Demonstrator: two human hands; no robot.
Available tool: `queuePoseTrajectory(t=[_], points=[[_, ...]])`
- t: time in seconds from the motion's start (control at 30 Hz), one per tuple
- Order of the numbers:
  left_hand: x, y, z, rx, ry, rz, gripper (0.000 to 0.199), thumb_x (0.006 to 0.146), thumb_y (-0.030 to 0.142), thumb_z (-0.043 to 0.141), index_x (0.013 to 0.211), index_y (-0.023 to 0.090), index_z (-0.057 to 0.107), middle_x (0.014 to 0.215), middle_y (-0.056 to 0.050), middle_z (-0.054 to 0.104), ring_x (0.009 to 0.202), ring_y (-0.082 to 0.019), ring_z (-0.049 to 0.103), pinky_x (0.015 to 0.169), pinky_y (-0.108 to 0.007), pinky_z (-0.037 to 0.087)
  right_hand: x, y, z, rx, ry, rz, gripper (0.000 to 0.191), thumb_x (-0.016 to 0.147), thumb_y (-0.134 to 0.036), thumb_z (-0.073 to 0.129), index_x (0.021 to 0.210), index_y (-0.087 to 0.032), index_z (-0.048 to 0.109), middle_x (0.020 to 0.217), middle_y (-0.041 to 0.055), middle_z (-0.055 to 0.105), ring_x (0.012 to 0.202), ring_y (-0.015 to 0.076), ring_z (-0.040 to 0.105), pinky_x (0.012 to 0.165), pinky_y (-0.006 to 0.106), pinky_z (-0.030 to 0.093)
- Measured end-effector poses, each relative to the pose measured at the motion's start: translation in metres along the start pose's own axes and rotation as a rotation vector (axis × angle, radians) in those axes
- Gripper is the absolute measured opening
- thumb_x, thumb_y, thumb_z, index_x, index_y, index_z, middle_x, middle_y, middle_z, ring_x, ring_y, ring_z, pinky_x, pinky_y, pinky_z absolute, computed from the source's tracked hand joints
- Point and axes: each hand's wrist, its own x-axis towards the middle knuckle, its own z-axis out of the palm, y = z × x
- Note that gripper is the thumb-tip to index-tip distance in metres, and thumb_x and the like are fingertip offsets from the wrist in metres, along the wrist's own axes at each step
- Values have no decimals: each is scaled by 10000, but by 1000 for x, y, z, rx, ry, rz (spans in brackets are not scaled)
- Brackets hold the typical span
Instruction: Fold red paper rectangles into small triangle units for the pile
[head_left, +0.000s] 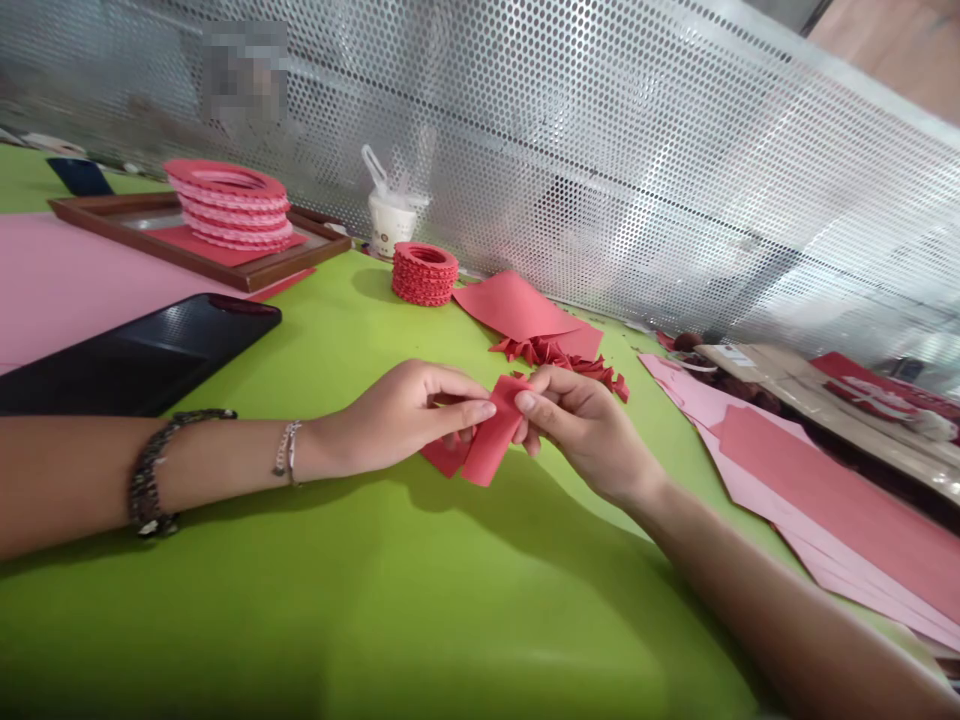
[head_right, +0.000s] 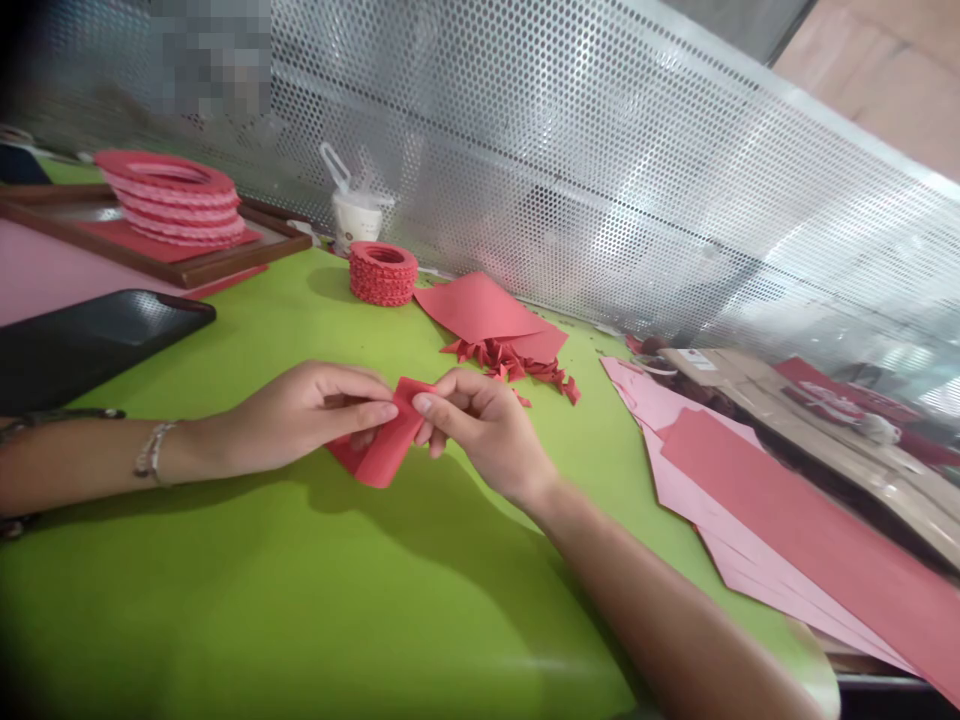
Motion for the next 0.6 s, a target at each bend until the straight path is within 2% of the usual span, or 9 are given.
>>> queuePoseTrajectory(t=[0.27, 0.5, 0.6], points=[[0, 3, 0, -4, 4, 70, 225, 813, 219, 443, 660, 141, 589, 575, 31, 512, 541, -66, 486, 508, -153, 381, 0, 1, 1, -1, 32, -15, 189, 729, -262, 592, 609, -139, 514, 504, -38, 574, 421, 28, 500, 420, 139, 420], [-1, 3, 0, -9, 1, 53, 227, 811, 212, 442, 646, 135, 578, 570, 34, 501, 545, -66, 477, 516, -158, 375, -1, 0, 6, -48, 96, -64, 200, 751, -252, 562, 601, -150, 478, 490, -50, 553, 406, 28, 479, 408, 143, 408], [0, 2, 0, -11, 15, 25, 203, 786, 252, 485, 670, 133, 603, 611, 18, 542, 586, -83, 495, 532, -172, 385, -2, 2, 7, -51, 113, -88, 211, 762, -256, 547, 598, -156, 460, 486, -52, 545, 410, 27, 472, 411, 142, 405]])
